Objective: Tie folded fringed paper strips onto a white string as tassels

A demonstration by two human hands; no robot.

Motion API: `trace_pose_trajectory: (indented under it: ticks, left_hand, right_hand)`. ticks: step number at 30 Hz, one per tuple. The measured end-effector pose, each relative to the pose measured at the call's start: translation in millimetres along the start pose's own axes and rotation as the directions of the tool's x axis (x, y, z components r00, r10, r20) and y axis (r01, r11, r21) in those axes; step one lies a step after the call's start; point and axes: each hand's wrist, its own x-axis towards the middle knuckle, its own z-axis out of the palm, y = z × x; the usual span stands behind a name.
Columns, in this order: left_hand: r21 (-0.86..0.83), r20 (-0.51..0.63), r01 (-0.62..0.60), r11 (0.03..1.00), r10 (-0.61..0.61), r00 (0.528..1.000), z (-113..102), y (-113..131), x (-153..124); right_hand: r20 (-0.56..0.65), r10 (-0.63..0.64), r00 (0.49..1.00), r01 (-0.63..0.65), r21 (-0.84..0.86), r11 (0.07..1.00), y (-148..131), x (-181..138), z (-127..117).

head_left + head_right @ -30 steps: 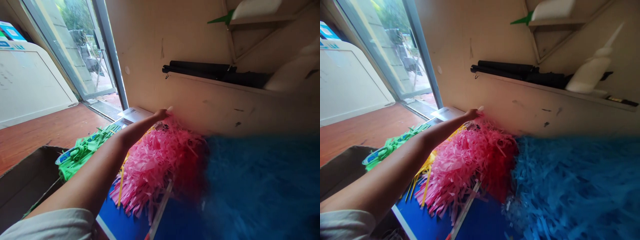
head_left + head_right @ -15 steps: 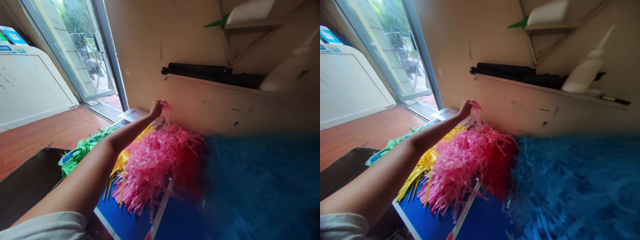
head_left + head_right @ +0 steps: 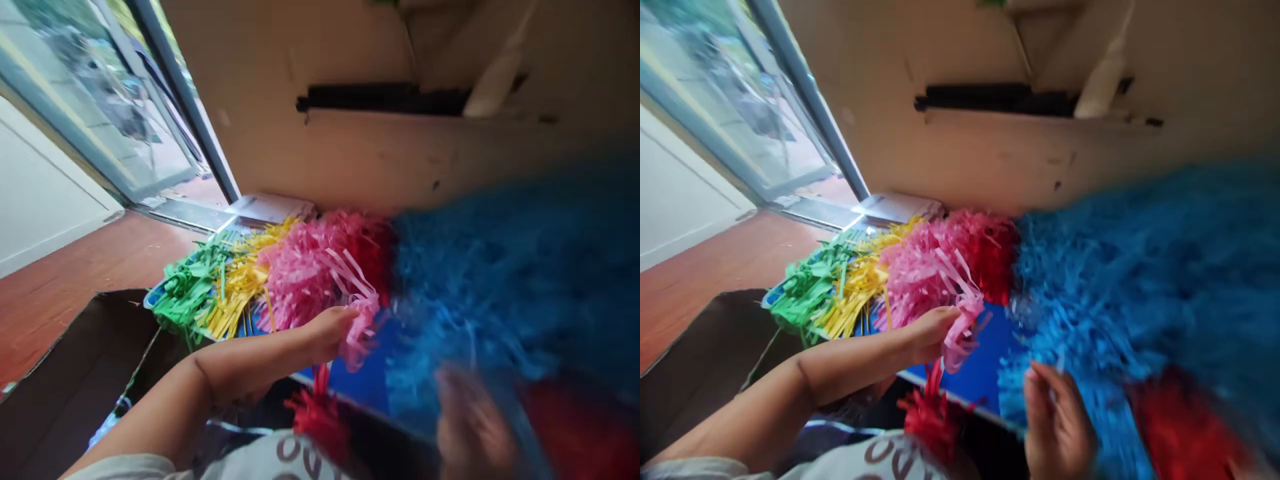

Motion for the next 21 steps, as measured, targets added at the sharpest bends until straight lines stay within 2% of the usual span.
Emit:
trace_pose_trajectory:
  ticks: [2, 4, 5, 7, 8, 9, 10, 11, 12, 13, 14, 15, 16, 17, 18, 21]
  left_hand:
    - [0.061, -0.04, 0.044, 0.997, -0.042, 0.998, 6.5, -44.2, -10.0]
    - [0.134, -0.052, -0.003, 0.991, 0.01, 0.999, 5.4, -68.7, -16.3]
    - [0.191, -0.044, -0.03, 0.981, 0.039, 0.998, 1.3, -73.8, -19.3]
    - [0.385, -0.002, -0.076, 0.92, 0.083, 0.997, -12.8, -71.9, -28.6]
    - [0.507, 0.013, -0.13, 0.852, 0.143, 0.99, -21.4, -66.4, -35.7]
    - [0.625, 0.022, -0.215, 0.751, 0.258, 0.966, -29.5, -59.5, -44.6]
    - [0.725, 0.042, -0.317, 0.612, 0.42, 0.906, -36.1, -52.7, -54.7]
    - [0.794, 0.079, -0.417, 0.442, 0.605, 0.792, -40.2, -47.1, -65.1]
    - [0.828, 0.149, -0.491, 0.273, 0.737, 0.66, -41.3, -43.5, -74.6]
    - [0.821, 0.253, -0.556, 0.129, 0.791, 0.558, -39.6, -42.2, -82.2]
    - [0.778, 0.361, -0.627, 0.033, 0.794, 0.489, -35.6, -43.0, -87.0]
    - [0.716, 0.45, -0.698, -0.008, 0.769, 0.454, -30.5, -45.3, -88.7]
    - [0.662, 0.486, -0.749, -0.002, 0.762, 0.428, -25.4, -48.4, -87.7]
    - [0.623, 0.49, -0.781, 0.039, 0.759, 0.429, -21.3, -51.6, -84.4]
    - [0.606, 0.455, -0.789, 0.104, 0.767, 0.451, -18.9, -54.3, -79.8]
    - [0.609, 0.288, -0.718, 0.337, 0.749, 0.596, -22.0, -57.8, -66.4]
  right_hand:
    - [0.15, 0.015, 0.989, -0.007, -0.057, 0.998, -14.8, -5.4, 7.2]
    - [0.3, -0.051, 0.952, 0.072, -0.06, 0.996, -28.5, -2.0, 16.0]
    - [0.326, -0.095, 0.941, 0.119, -0.053, 0.992, -34.5, 0.1, 19.4]
    - [0.3, -0.163, 0.94, 0.188, -0.058, 0.98, -43.8, 0.6, 21.8]
    - [0.263, -0.177, 0.948, 0.204, -0.081, 0.976, -46.4, -1.7, 21.1]
    - [0.231, -0.176, 0.957, 0.206, -0.111, 0.972, -47.4, -5.4, 19.9]
    - [0.206, -0.167, 0.964, 0.198, -0.135, 0.971, -47.0, -9.9, 19.4]
    - [0.199, -0.149, 0.969, 0.18, -0.147, 0.973, -45.7, -14.8, 20.2]
    - [0.207, -0.124, 0.971, 0.155, -0.142, 0.978, -44.2, -19.6, 23.0]
    - [0.217, -0.095, 0.971, 0.124, -0.123, 0.985, -43.0, -23.9, 27.7]
    - [0.214, -0.068, 0.975, 0.089, -0.093, 0.992, -42.6, -27.4, 34.0]
    - [0.197, -0.039, 0.98, 0.051, -0.058, 0.997, -42.9, -30.0, 41.1]
    - [0.172, -0.007, 0.985, 0.01, -0.019, 1.0, -43.7, -31.6, 48.1]
    - [0.156, 0.036, 0.987, -0.04, 0.024, 0.999, -44.7, -32.4, 54.4]
    - [0.157, 0.087, 0.984, -0.098, 0.069, 0.993, -45.4, -32.4, 59.5]
    - [0.233, 0.225, 0.946, -0.265, 0.159, 0.951, -44.1, -31.2, 66.9]
